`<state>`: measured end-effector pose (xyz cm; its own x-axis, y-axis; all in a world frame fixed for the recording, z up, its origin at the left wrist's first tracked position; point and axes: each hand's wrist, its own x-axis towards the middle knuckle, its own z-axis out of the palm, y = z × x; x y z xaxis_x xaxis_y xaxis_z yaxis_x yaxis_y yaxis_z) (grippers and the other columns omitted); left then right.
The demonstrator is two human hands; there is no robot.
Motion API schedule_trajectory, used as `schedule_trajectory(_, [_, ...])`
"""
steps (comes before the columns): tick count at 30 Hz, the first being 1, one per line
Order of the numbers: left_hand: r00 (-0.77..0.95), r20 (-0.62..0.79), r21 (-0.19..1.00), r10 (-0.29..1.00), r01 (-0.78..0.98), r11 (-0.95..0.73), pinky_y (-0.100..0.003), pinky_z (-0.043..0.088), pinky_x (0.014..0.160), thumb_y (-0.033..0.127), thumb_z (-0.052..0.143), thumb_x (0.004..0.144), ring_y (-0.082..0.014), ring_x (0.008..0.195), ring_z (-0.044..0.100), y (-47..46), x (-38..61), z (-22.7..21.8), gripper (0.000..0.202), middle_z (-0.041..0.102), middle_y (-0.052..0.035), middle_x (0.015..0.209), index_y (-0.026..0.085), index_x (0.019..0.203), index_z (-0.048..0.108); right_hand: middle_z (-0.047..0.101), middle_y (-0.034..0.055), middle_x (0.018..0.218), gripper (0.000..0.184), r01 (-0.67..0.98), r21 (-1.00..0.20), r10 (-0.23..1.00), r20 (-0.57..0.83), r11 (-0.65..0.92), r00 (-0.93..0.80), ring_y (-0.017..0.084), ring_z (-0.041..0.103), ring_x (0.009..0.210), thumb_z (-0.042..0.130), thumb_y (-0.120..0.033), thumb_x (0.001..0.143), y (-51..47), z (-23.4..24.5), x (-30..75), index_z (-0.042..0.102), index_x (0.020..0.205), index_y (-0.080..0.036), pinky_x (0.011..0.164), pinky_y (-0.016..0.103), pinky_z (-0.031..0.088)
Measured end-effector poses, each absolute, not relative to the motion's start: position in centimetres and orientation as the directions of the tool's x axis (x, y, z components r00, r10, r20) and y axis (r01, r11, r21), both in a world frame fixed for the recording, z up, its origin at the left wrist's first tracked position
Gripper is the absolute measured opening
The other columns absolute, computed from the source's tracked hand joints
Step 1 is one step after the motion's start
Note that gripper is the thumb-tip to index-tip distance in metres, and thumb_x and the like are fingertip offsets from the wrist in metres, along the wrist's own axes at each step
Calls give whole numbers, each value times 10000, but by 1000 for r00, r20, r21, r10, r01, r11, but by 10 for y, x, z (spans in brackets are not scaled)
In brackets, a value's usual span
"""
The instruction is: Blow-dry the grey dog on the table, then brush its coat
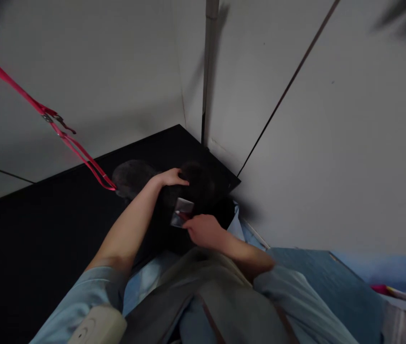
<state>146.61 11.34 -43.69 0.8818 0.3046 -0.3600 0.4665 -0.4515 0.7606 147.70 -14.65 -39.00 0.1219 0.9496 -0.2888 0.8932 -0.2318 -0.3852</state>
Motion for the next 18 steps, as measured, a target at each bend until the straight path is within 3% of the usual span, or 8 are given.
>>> schedule_trajectory(3, [852, -393, 732, 347, 518, -443, -247, 491, 691, 419, 769, 531, -218, 828, 658, 114, 1460, -440, 497, 718, -57, 894, 143, 939, 699, 695, 66, 1050, 366, 879, -339, 936, -228, -334, 268, 194, 636, 965, 379, -241, 903, -118, -393, 1478, 650, 1145, -280, 817, 285, 457])
schedule_trajectory(8, [857, -364, 734, 366, 505, -453, -253, 473, 780, 510, 760, 536, -226, 908, 649, 111, 1450, -444, 564, 714, -50, 960, 185, 994, 704, 689, 33, 1107, 372, 800, -251, 818, -368, -545, 442, 216, 635, 1001, 391, -231, 883, -157, -412, 1507, 651, 1141, -294, 844, 326, 468])
schedule_trajectory(11, [834, -386, 686, 394, 545, -482, -253, 461, 769, 542, 765, 508, -242, 909, 649, 108, 1455, -451, 566, 717, -59, 941, 200, 956, 717, 706, 41, 1043, 348, 845, -272, 849, -414, -461, 330, 225, 649, 948, 412, -241, 871, -169, -413, 1498, 678, 1088, -296, 812, 331, 474])
schedule_trajectory(14, [807, -437, 638, 397, 589, -496, -252, 457, 689, 574, 747, 515, -248, 856, 657, 108, 1461, -457, 556, 716, -84, 893, 177, 903, 723, 694, 58, 1027, 352, 890, -336, 926, -318, -309, 201, 204, 638, 952, 386, -272, 903, -138, -412, 1482, 655, 1128, -298, 816, 304, 462])
schedule_trajectory(18, [762, -464, 566, 451, 647, -511, -259, 453, 688, 628, 704, 546, -267, 873, 657, 110, 1455, -460, 605, 707, -114, 919, 158, 926, 707, 684, 90, 1047, 355, 890, -243, 896, -329, -385, 298, 200, 631, 976, 393, -213, 894, -119, -422, 1493, 652, 1134, -257, 808, 286, 457])
